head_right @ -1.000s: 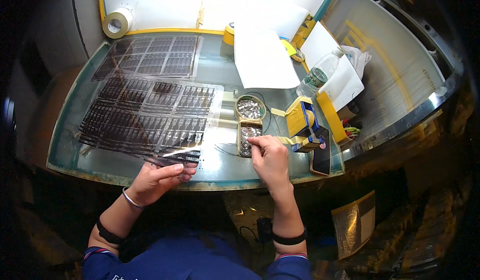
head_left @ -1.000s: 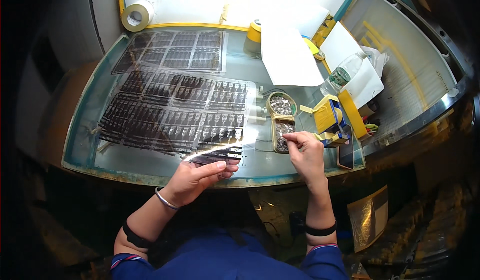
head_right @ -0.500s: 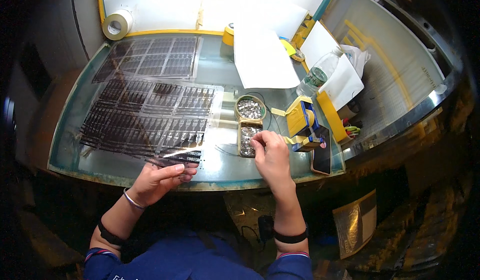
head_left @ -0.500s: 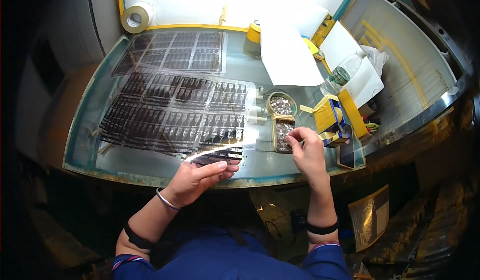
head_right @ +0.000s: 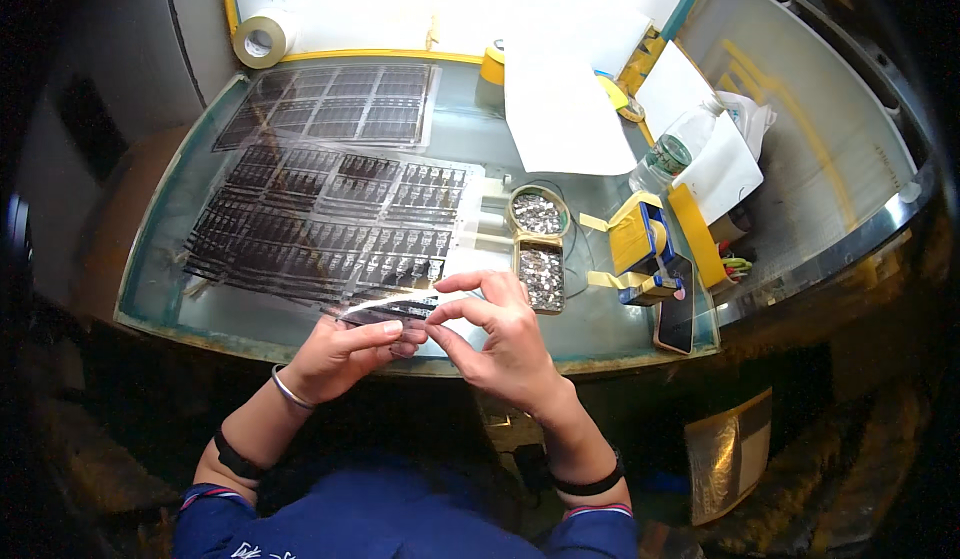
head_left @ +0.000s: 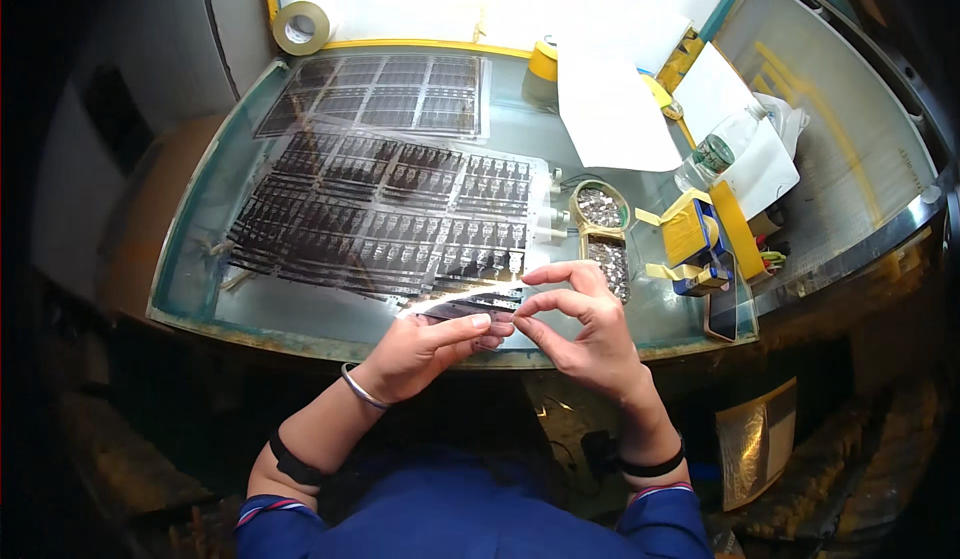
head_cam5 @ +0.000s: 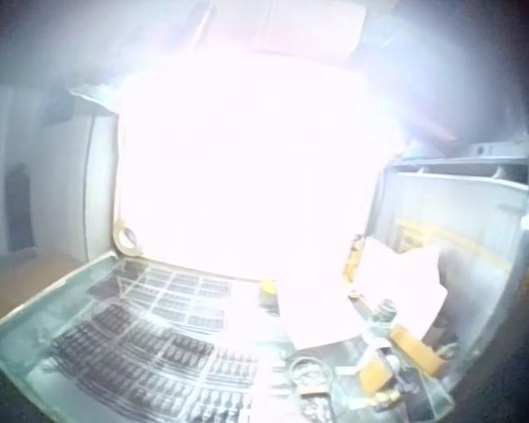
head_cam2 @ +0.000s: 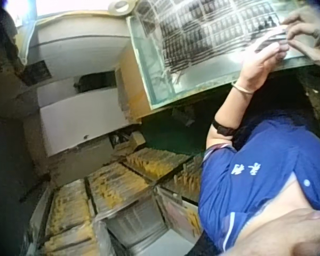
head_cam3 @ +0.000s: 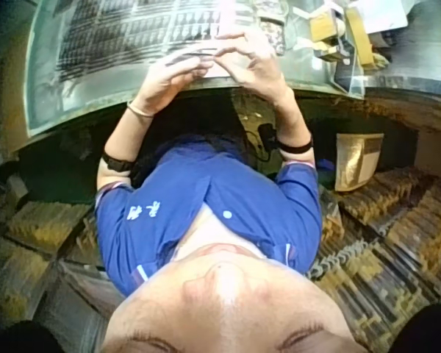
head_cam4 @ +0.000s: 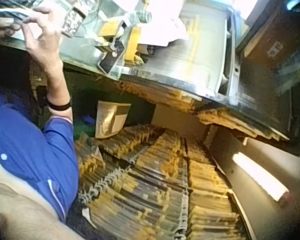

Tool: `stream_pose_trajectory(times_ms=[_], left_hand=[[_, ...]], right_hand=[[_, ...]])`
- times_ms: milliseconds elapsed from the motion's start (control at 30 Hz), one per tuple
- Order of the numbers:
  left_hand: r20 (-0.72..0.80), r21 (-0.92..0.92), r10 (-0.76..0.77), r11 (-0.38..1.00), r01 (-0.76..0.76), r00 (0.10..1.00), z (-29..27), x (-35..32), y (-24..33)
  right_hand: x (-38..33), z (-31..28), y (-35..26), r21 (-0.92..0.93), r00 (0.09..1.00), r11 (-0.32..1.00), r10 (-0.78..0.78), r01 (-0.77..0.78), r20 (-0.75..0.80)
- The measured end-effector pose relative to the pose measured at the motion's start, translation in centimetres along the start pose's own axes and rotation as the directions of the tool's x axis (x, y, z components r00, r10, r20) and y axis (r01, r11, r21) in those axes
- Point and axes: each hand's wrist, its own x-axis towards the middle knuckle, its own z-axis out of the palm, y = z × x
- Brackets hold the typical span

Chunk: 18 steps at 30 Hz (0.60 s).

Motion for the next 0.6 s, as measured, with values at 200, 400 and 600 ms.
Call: stream_pose_trajectory(times_ms=[200, 400, 600], left_hand=[[0.01, -0.006, 0.007, 1.0, -0.007, 1.0, -0.4, 0.0, -0.2], [0.013, -0.008, -0.02, 1.0, 0.02, 1.0, -0.3, 0.1, -0.1], [0.002, 0.0, -0.013, 1.0, 0.013, 1.0, -0.4, 0.0, -0.1]], right_hand=[[-0.8, 0.1, 0.4, -0.072, 0.999, 0.997, -0.033, 0.033, 0.0], [-1.6, 0.2, 0.4, -0.173, 0.995, 0.981, -0.091, 0.084, -0.035], [-1.5, 1.0, 0.9, -0.247, 0.968, 0.952, -0.218, 0.183, -0.121]])
